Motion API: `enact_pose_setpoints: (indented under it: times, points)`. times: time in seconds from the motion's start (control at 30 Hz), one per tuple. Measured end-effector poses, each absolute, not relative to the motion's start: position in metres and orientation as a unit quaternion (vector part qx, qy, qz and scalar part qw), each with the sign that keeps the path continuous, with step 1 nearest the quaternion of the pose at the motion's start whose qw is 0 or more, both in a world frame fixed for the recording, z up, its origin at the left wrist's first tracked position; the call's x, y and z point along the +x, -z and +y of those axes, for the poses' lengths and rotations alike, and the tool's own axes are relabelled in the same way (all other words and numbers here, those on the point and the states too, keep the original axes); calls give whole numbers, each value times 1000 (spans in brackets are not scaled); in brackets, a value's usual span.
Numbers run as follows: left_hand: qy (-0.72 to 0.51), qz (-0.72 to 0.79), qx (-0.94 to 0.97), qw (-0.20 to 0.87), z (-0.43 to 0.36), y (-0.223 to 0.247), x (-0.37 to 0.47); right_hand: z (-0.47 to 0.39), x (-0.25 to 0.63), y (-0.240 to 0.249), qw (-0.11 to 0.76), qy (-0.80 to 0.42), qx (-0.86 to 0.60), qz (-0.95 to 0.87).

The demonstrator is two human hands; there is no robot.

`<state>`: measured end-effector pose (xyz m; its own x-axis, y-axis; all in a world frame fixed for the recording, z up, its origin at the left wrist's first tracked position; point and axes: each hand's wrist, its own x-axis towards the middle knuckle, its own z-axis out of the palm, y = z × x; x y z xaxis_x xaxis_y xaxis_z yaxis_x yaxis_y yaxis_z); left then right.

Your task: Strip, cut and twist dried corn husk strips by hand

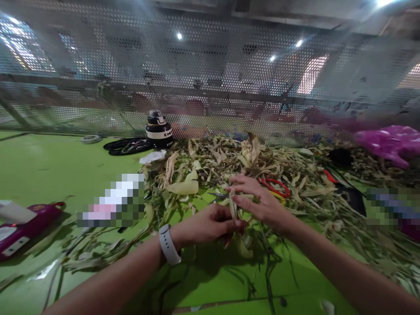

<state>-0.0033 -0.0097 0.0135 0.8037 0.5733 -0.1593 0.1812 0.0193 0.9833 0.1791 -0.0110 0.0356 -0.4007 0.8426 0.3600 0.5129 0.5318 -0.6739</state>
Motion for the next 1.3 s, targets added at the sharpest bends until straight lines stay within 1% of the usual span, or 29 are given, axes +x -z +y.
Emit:
enact_pose_setpoints:
  times: [0.07,0.13,0.2,0.3,0.43,0.5,0.63,0.73,0.83,0.9,0.97,1.07,1.1,1.13,1.17,1.2,1.3]
  points:
    - [-136,263,691,659,-11,-13,-4,-11,177,-34,350,-312,-386,-795]
    - [-124,253,694,663,-11,-13,-4,-11,174,-31,374,-349,-366,-778]
    - [-109,240,694,670,-12,-14,-4,-13,171,-28,401,-351,-359,-766]
    - [-97,223,694,678,-15,-16,-3,-17,164,-25,417,-338,-359,-764]
    - [-111,246,664,697,-17,-16,-2,-20,162,-27,433,-305,-382,-757]
    - [-140,269,631,714,-15,-16,-2,-18,166,-33,411,-276,-403,-770]
    - [-233,308,578,719,-8,-15,-5,-12,178,-39,311,-201,-461,-806]
    - [-256,304,594,700,-4,-16,-7,-8,181,-36,316,-162,-464,-812]
    - [-254,297,610,689,-3,-16,-8,-5,180,-31,328,-155,-456,-813]
    - [-259,302,591,702,-3,-14,-8,-4,180,-30,325,-156,-456,-814]
    - [-285,306,542,729,-4,-12,-6,-3,183,-31,353,-133,-461,-803]
    - [-371,290,452,757,-3,-9,-2,-6,189,-40,484,-6,-464,-742]
    - [-398,280,431,760,-3,-8,-1,-8,191,-43,521,37,-454,-722]
    - [-417,269,418,761,-2,-8,0,-11,191,-45,537,61,-443,-715]
    - [-433,259,408,761,-3,-9,2,-14,189,-46,531,60,-434,-726]
    - [-446,250,399,761,-3,-10,3,-18,187,-45,502,35,-427,-752]
    - [-479,246,373,756,-8,-12,6,-24,172,-36,367,-110,-450,-807]
